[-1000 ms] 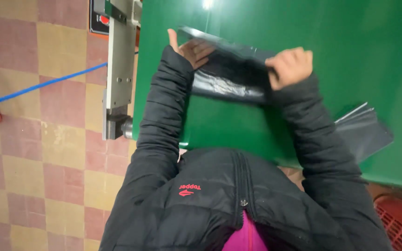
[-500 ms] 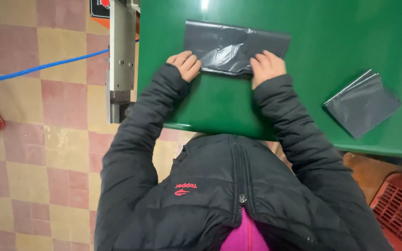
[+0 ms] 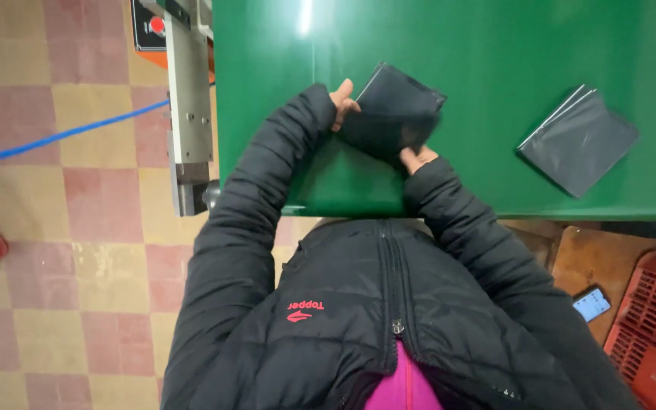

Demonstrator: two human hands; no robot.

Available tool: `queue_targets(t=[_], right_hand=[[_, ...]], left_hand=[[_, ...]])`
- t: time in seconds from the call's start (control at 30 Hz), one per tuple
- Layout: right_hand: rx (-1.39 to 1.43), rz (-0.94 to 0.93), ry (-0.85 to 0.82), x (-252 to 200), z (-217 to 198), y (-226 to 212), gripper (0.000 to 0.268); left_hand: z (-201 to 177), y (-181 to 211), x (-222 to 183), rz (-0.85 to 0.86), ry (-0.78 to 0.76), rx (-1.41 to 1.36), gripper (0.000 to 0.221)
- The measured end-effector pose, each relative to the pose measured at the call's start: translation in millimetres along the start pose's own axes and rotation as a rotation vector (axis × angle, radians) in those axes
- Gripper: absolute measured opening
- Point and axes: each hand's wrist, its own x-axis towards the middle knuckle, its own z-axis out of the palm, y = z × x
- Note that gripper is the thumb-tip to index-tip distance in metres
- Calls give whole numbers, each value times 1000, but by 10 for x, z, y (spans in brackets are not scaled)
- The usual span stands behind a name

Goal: Folding and stacking black plastic bags on a green conveyor belt surface.

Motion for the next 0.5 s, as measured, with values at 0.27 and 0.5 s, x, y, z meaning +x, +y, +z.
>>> queue_targets(t=[0.27,0.5], right_hand=[[767,-81,176,374,-122,236,44],[740,-26,424,106,11,602,43]], left_hand=[[1321,665,-927,343,1012,878,46],[1623,623,-582,975,1175,1202,26]])
